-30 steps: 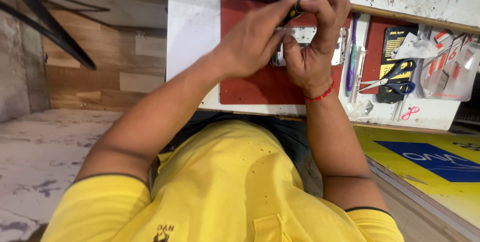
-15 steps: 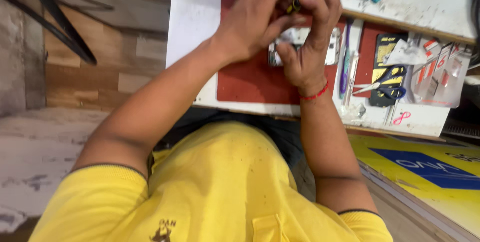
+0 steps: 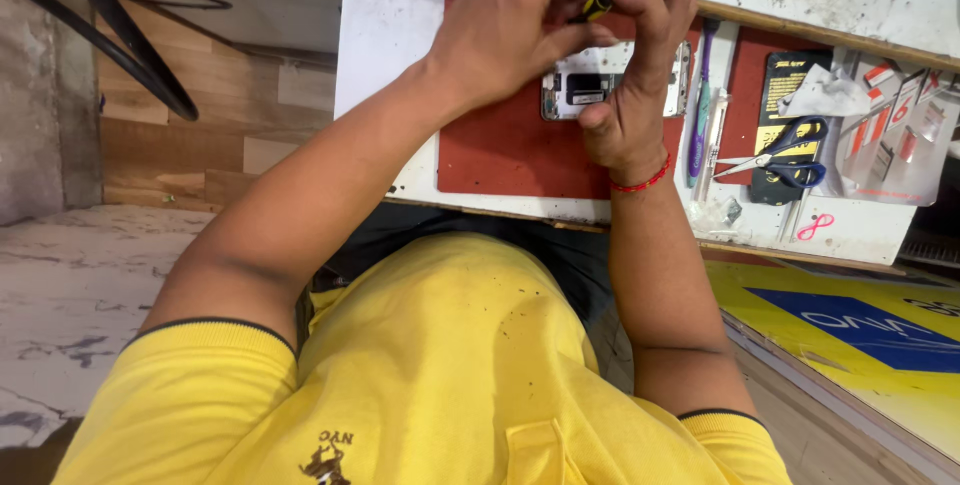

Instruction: The person uses a screwdriver to remove and tighten screws on the back of a disassembled smartphone. They work on a red mat on a cluttered workbench.

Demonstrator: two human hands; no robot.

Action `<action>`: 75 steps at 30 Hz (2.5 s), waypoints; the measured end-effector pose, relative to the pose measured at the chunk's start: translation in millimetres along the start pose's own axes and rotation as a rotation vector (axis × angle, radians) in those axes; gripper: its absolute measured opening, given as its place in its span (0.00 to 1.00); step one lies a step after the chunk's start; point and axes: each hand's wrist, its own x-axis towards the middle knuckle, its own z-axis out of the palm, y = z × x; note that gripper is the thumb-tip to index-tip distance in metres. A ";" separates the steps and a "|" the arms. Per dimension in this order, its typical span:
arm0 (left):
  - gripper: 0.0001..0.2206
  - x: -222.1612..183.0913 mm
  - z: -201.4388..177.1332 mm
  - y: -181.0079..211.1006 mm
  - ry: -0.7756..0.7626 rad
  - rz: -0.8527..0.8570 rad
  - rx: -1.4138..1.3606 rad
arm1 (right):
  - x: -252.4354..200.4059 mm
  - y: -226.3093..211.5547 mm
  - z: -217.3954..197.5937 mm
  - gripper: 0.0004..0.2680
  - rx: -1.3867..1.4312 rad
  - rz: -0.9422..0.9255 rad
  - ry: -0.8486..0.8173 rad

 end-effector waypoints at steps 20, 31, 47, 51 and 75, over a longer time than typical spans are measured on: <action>0.13 3.8 0.1 2.3 -0.096 0.027 -0.038 | -3.5 -1.8 -8.9 0.34 0.010 0.011 -0.006; 0.19 -3.3 2.0 2.3 -0.032 -0.027 -0.026 | -0.9 -13.6 -8.9 0.29 0.035 -0.009 0.010; 0.41 -39.2 2.7 15.6 -0.244 -0.291 0.380 | 103.0 -71.5 -54.6 0.04 -0.440 -0.051 -0.664; 0.40 -46.2 -2.4 17.7 -0.327 -0.292 0.351 | 97.9 -78.7 -53.4 0.04 -0.442 -0.014 -0.741; 0.31 -68.7 -14.8 10.8 -0.201 -0.114 0.212 | 89.3 -88.1 -47.2 0.05 -0.446 0.011 -0.804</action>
